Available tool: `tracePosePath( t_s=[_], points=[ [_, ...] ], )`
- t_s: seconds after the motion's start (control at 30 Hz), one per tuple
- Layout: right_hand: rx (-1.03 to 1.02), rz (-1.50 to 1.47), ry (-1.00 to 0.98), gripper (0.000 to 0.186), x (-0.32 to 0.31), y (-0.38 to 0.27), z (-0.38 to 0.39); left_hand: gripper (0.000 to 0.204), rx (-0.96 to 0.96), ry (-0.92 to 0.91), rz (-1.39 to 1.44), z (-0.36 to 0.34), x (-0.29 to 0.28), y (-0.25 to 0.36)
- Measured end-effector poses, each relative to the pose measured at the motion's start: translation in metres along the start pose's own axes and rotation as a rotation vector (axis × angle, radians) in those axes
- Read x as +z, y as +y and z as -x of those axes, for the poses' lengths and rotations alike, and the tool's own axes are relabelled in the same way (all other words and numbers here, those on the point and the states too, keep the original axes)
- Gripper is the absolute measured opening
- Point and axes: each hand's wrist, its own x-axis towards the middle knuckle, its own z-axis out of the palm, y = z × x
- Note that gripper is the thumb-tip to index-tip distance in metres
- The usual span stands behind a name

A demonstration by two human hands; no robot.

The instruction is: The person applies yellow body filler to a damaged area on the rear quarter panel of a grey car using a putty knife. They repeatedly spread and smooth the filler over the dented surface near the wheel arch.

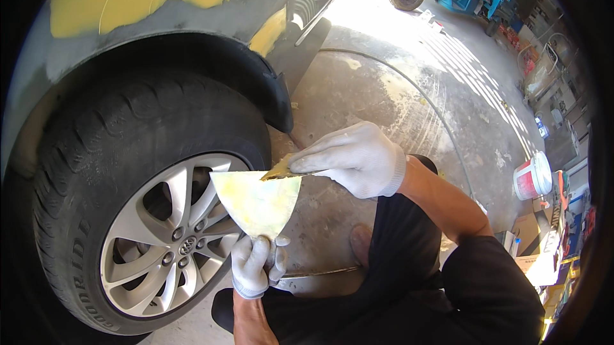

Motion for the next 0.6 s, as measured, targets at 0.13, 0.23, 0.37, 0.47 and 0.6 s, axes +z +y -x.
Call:
tracePosePath(
  t_s=[0.13,0.23,0.37,0.47,0.6],
  points=[
    [0.007,0.227,-0.137,0.026,-0.004,0.020,0.013,0.043,0.093,0.002,0.058,-0.002,0.002,-0.007],
    [0.180,0.255,-0.164,0.022,-0.005,0.032,0.012,0.043,0.190,-0.027,0.013,-0.010,-0.002,-0.012],
    [0.483,-0.093,0.201,0.024,-0.015,0.046,-0.014,0.044,0.099,0.044,-0.053,-0.013,0.006,-0.009],
    [0.486,-0.286,0.311,0.026,-0.025,0.070,-0.043,0.046,0.041,0.053,-0.086,-0.014,0.012,-0.010],
    [0.500,-0.438,0.346,0.025,-0.033,0.088,-0.080,0.047,0.007,0.046,-0.078,-0.015,0.012,-0.008]
  ],
)
